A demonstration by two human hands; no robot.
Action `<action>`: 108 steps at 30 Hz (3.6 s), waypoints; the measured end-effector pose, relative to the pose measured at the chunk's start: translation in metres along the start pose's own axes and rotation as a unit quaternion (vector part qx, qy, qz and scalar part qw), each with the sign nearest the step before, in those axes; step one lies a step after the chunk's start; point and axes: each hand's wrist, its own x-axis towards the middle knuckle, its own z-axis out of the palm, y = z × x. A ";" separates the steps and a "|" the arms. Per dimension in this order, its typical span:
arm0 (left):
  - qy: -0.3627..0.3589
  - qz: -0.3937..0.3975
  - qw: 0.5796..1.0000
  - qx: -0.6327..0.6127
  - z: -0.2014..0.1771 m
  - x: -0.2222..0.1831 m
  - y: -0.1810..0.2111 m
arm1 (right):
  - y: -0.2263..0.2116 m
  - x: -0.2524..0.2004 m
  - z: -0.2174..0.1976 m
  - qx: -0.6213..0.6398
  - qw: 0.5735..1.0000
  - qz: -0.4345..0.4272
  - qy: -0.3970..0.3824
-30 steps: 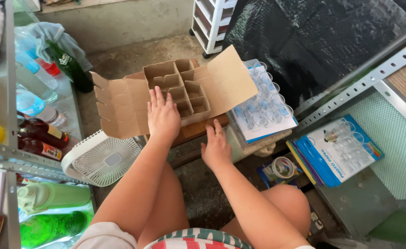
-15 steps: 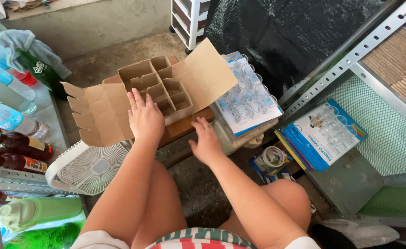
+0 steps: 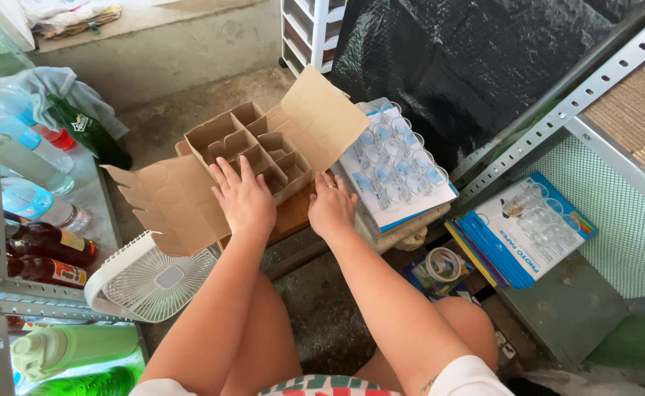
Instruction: The person unfolds a cardboard divider, places it inside a cardboard box, and then transfers several small clear glass cups one by one from a plastic tray into the divider compartments before closing the box.
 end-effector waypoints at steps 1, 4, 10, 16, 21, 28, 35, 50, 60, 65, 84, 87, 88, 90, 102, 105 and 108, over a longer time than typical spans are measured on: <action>0.001 0.000 1.000 0.000 0.002 0.000 0.000 | 0.002 0.003 0.000 0.001 1.000 0.000 0.001; 0.021 0.013 0.999 -0.025 0.007 0.000 0.001 | 0.007 0.006 -0.004 -0.025 1.000 -0.018 -0.004; -0.005 -0.008 1.000 0.001 -0.010 -0.005 0.013 | 0.030 -0.016 -0.010 0.091 0.991 -0.048 0.082; 0.144 0.127 0.974 -0.123 -0.018 -0.033 0.077 | 0.105 -0.022 0.019 0.295 0.883 0.007 0.364; -0.156 0.165 0.903 -0.364 0.086 -0.042 0.131 | 0.177 -0.017 0.023 0.281 0.863 0.314 0.278; -0.332 0.115 0.852 -0.389 0.188 -0.050 0.160 | 0.206 0.006 0.047 0.319 0.852 0.339 0.241; -0.344 0.104 0.881 -0.308 0.185 -0.051 0.166 | 0.199 0.016 0.063 0.416 0.816 0.276 0.292; -0.309 0.116 0.880 -0.342 0.107 -0.071 0.172 | 0.167 -0.010 0.020 0.428 0.806 0.229 0.340; -0.057 0.205 0.896 -0.389 -0.053 -0.043 0.094 | 0.014 -0.026 -0.071 0.465 0.828 -0.004 0.315; -0.027 0.159 0.938 -0.307 -0.084 -0.026 0.025 | -0.060 -0.025 -0.072 0.463 0.845 -0.066 0.260; 0.042 0.120 0.960 -0.248 -0.033 -0.035 -0.077 | -0.101 -0.040 -0.016 0.175 0.960 -0.153 0.153; 0.032 0.110 0.967 -0.228 -0.012 -0.032 -0.084 | -0.097 -0.041 -0.012 0.131 0.969 -0.173 0.119; 0.032 0.110 0.967 -0.228 -0.013 -0.034 -0.083 | -0.095 -0.041 -0.010 0.131 0.969 -0.173 0.119; -0.002 0.087 0.964 -0.251 -0.015 -0.037 -0.079 | -0.090 -0.040 -0.007 0.085 0.973 -0.188 0.099; -0.040 0.085 0.973 -0.209 -0.014 -0.041 -0.076 | -0.085 -0.037 -0.009 0.027 0.971 -0.225 0.080; -0.036 0.084 0.978 -0.186 -0.010 -0.044 -0.075 | -0.086 -0.040 -0.013 0.028 0.970 -0.228 0.080; -0.033 0.088 0.981 -0.170 -0.001 -0.038 -0.076 | -0.082 -0.039 -0.009 0.045 0.967 -0.233 0.092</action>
